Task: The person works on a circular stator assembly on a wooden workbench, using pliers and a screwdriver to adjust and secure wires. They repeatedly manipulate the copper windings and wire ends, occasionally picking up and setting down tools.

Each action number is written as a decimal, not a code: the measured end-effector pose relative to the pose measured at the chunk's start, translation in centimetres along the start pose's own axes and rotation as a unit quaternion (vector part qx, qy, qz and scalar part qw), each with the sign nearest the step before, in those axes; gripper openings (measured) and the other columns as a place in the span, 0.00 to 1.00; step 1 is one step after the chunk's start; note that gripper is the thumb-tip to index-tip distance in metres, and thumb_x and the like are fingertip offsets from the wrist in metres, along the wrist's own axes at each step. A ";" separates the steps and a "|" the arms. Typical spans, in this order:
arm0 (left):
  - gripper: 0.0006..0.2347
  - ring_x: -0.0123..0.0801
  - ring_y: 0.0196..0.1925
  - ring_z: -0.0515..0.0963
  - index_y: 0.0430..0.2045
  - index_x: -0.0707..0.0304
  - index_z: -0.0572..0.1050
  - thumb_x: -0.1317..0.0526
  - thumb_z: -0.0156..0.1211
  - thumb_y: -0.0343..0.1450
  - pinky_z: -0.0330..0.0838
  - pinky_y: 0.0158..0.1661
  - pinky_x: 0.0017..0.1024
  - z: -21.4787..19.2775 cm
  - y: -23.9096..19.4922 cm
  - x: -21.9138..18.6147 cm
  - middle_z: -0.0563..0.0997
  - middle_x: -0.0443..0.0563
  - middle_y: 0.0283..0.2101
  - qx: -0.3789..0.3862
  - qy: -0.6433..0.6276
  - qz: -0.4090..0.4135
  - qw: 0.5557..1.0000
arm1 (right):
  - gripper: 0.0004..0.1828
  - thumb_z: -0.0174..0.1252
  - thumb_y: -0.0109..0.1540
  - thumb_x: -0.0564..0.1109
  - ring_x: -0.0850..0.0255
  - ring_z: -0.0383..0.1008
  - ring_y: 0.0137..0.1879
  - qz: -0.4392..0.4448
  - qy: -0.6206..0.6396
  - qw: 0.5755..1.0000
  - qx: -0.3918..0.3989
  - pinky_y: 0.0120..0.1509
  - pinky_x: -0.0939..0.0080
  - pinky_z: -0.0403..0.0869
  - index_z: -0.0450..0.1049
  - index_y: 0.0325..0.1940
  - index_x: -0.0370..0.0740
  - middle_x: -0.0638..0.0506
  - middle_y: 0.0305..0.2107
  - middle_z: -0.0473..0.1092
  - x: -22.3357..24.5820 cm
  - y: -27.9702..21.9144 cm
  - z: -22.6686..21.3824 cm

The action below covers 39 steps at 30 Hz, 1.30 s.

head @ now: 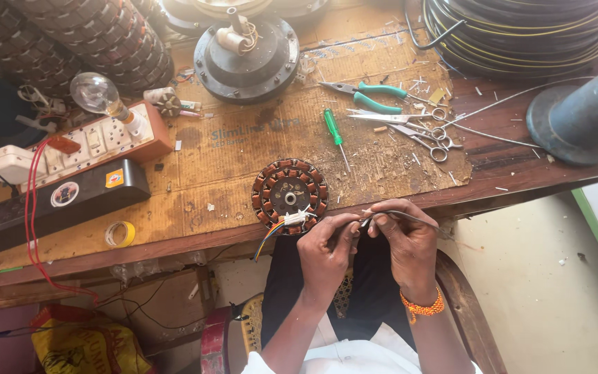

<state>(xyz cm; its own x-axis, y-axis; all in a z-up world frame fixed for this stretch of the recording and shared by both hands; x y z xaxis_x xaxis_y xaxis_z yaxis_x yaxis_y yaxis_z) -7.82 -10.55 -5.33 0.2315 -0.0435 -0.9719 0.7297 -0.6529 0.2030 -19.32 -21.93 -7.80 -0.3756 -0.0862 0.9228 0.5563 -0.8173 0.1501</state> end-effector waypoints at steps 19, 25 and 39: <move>0.13 0.21 0.38 0.80 0.50 0.67 0.74 0.71 0.63 0.72 0.77 0.33 0.19 -3.8 -0.6 -1.7 0.81 0.48 0.40 0.038 -0.214 -0.003 0.976 | 0.06 0.56 0.69 0.43 0.68 0.67 0.27 0.099 0.208 0.973 -0.037 0.33 0.67 0.68 0.70 0.45 0.37 0.48 0.31 0.72 -1.6 -2.5 0.9; 0.07 0.22 0.36 0.82 0.43 0.73 0.80 0.71 0.66 0.72 0.76 0.30 0.19 -2.3 -2.0 0.2 0.83 0.52 0.39 0.059 -0.168 -0.054 0.982 | 0.09 0.59 0.69 0.42 0.65 0.69 0.33 0.147 0.167 0.975 0.004 0.37 0.68 0.69 0.70 0.47 0.33 0.48 0.30 0.71 -1.7 -3.4 1.7; 0.03 0.26 0.32 0.81 0.37 0.75 0.79 0.71 0.65 0.74 0.76 0.29 0.21 -1.4 -5.1 1.5 0.82 0.58 0.39 -0.035 -0.263 0.031 0.964 | 0.09 0.60 0.69 0.43 0.67 0.68 0.38 0.048 0.242 0.969 -0.014 0.34 0.69 0.72 0.69 0.46 0.35 0.50 0.37 0.66 -0.7 -4.6 5.4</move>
<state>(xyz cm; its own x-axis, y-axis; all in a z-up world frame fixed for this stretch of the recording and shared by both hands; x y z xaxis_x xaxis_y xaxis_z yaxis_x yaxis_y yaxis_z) -10.30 -6.26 -7.61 -0.0689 -0.4702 -0.8799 0.7710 -0.5848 0.2522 -17.63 -15.02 -7.23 -0.6305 -0.4138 0.6567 0.5879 -0.8070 0.0558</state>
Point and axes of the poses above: each hand's wrist, its own y-axis towards the middle knuckle, its own z-axis out of the palm, x = y × z, the point moved 4 cm from there along y, towards the middle knuckle
